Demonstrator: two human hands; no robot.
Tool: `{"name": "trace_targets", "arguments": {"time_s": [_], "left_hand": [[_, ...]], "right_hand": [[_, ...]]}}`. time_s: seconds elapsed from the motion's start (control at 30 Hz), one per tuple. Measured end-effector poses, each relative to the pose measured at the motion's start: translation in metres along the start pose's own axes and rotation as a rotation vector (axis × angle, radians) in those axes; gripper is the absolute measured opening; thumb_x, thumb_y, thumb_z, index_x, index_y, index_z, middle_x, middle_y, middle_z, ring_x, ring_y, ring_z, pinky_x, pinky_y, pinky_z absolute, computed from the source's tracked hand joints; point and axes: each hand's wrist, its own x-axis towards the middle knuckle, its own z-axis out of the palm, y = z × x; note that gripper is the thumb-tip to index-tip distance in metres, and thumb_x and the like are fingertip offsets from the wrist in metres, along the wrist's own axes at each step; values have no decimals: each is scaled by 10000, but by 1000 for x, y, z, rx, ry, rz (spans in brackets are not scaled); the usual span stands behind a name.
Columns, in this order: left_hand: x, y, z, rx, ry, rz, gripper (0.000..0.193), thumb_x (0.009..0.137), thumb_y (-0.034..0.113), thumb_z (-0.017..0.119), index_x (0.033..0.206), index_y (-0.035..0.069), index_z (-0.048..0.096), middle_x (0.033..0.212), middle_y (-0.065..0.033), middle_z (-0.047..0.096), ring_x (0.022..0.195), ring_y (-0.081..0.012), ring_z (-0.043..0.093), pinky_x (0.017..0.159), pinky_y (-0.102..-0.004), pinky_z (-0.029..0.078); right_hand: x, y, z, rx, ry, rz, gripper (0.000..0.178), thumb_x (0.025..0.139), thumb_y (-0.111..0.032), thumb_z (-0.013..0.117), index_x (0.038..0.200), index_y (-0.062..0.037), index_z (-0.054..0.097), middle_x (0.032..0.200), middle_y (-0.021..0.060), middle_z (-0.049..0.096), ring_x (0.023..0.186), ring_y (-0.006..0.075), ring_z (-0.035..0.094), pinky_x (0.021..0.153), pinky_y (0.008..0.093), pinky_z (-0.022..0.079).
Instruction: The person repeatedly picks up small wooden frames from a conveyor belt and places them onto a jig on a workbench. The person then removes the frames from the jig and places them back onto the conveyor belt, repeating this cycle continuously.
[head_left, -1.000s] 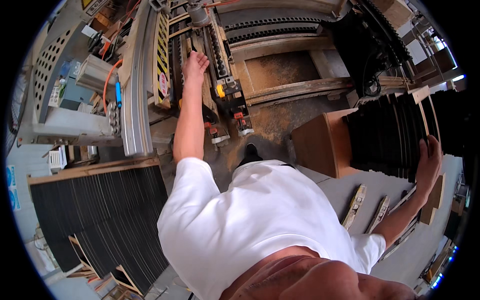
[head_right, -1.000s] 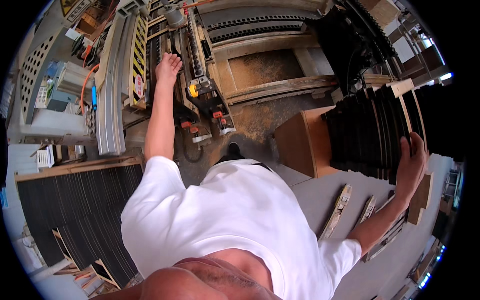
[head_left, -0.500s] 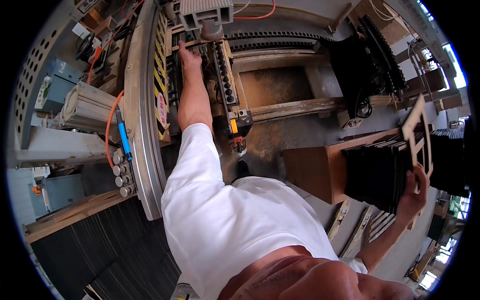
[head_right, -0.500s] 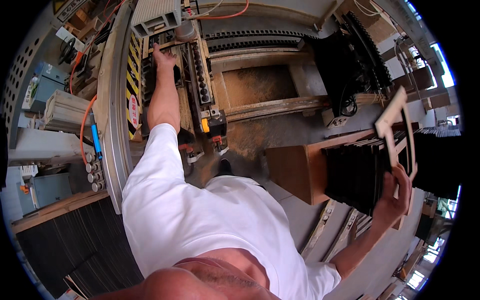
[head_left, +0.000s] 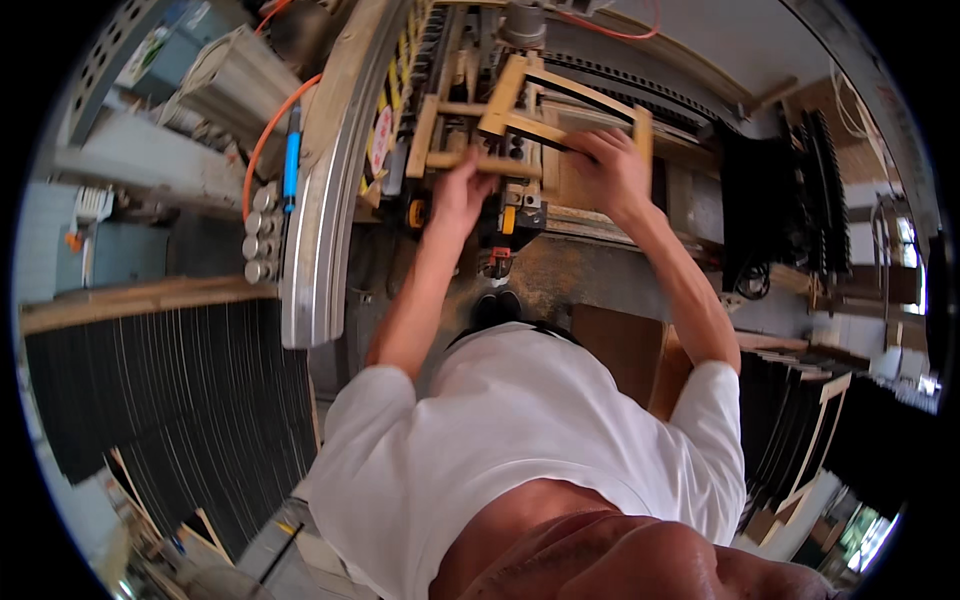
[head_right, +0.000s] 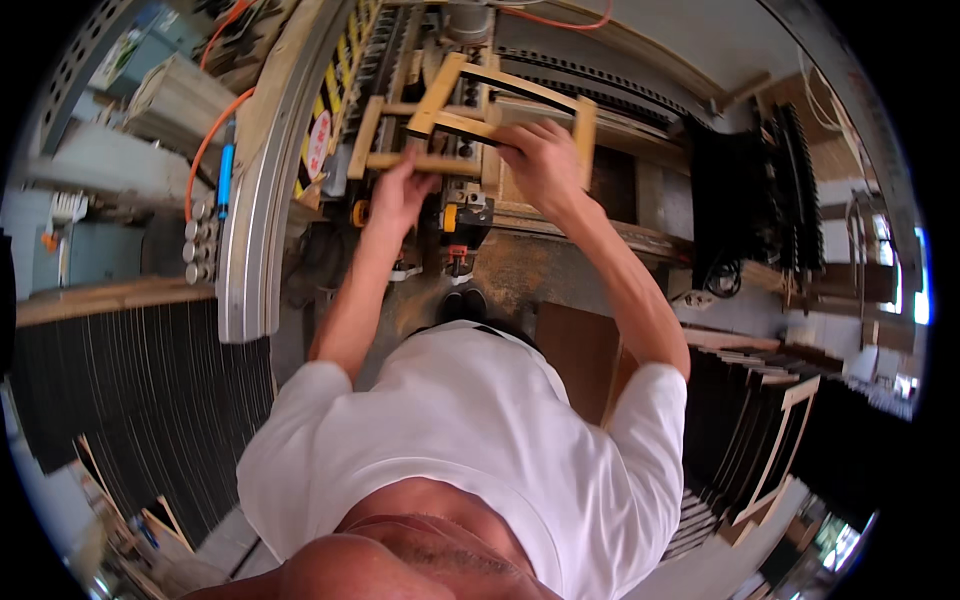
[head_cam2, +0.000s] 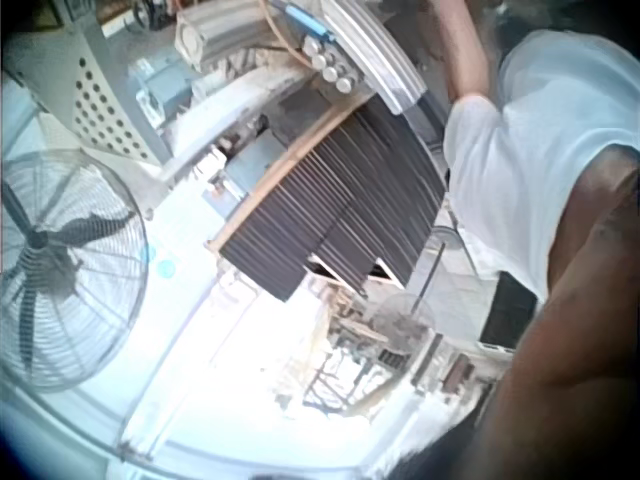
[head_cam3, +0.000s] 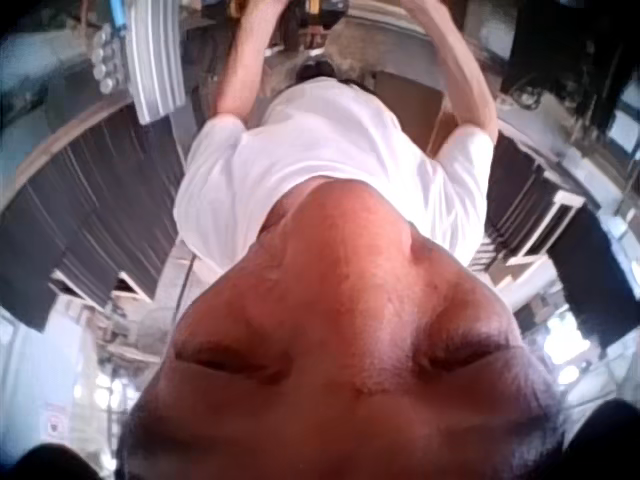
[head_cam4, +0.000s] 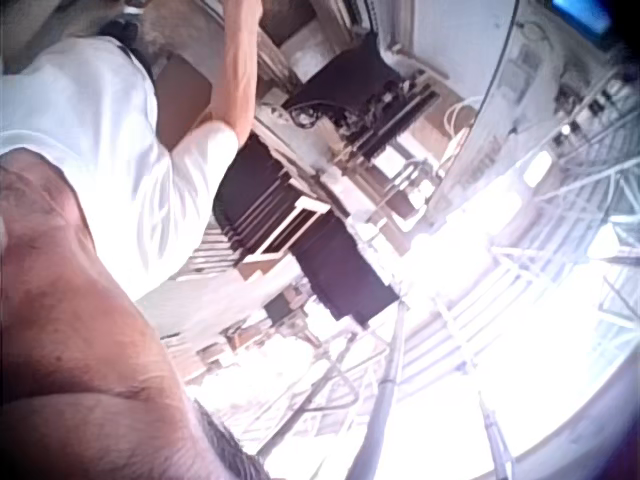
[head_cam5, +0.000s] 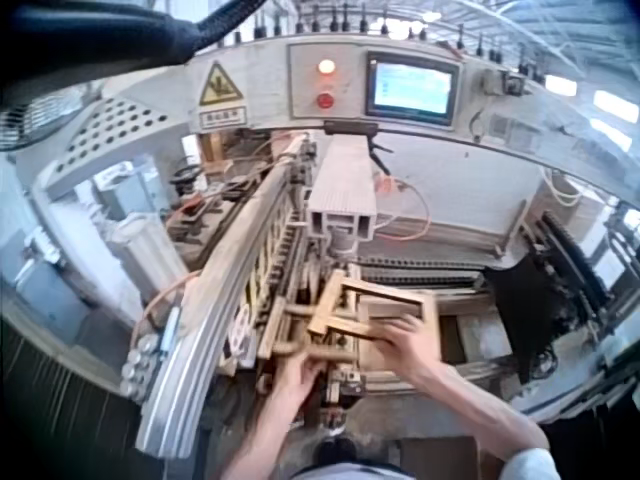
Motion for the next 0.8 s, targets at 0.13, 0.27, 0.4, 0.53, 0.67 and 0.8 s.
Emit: {"name": "trace_targets", "arguments": {"time_s": [0.13,0.27,0.4,0.53,0.67,0.8], "left_hand": [[-132,-19,-28,-16,95,19,246,932,152,577,1166,77,563,1070,-40,589,1120,-236,559,966,-389,458],[-225,-30,-38,61,223,60,241,936,130,561,1166,59,552,1062,-51,590,1089,-256,584,933,-388,481],[-273,-49,-48,51,371,141,262,925,132,583,1171,51,540,1042,-74,614,1032,-247,615,890,-391,508],[-292,-68,-67,-36,530,260,294,905,135,615,1176,51,540,1030,-73,635,1022,-237,626,882,-390,515],[-304,-80,-89,-73,648,379,310,885,138,642,1169,54,549,1025,-60,635,1011,-225,628,884,-389,515],[-309,-88,-103,-121,795,452,280,889,170,651,1136,63,575,1029,-43,623,1012,-219,608,891,-397,504]], "right_hand": [[47,21,117,55,-40,-131,197,802,-127,650,992,-100,692,954,54,681,879,278,584,785,399,456],[81,37,195,-54,-63,-226,224,799,-138,627,1014,-111,685,960,66,679,899,277,583,798,405,448],[111,50,218,-169,-138,-274,281,803,-97,562,1055,-130,680,964,79,681,998,268,580,856,402,437],[149,61,225,-397,-228,-311,321,824,-101,562,1121,-172,662,969,91,691,1024,254,575,854,398,404],[187,81,232,-493,-257,-333,271,815,-104,585,1065,-164,669,852,93,696,961,255,588,819,395,379],[213,95,241,-550,-289,-326,265,836,-110,598,1095,-139,647,830,104,694,971,274,584,823,400,390]]}}
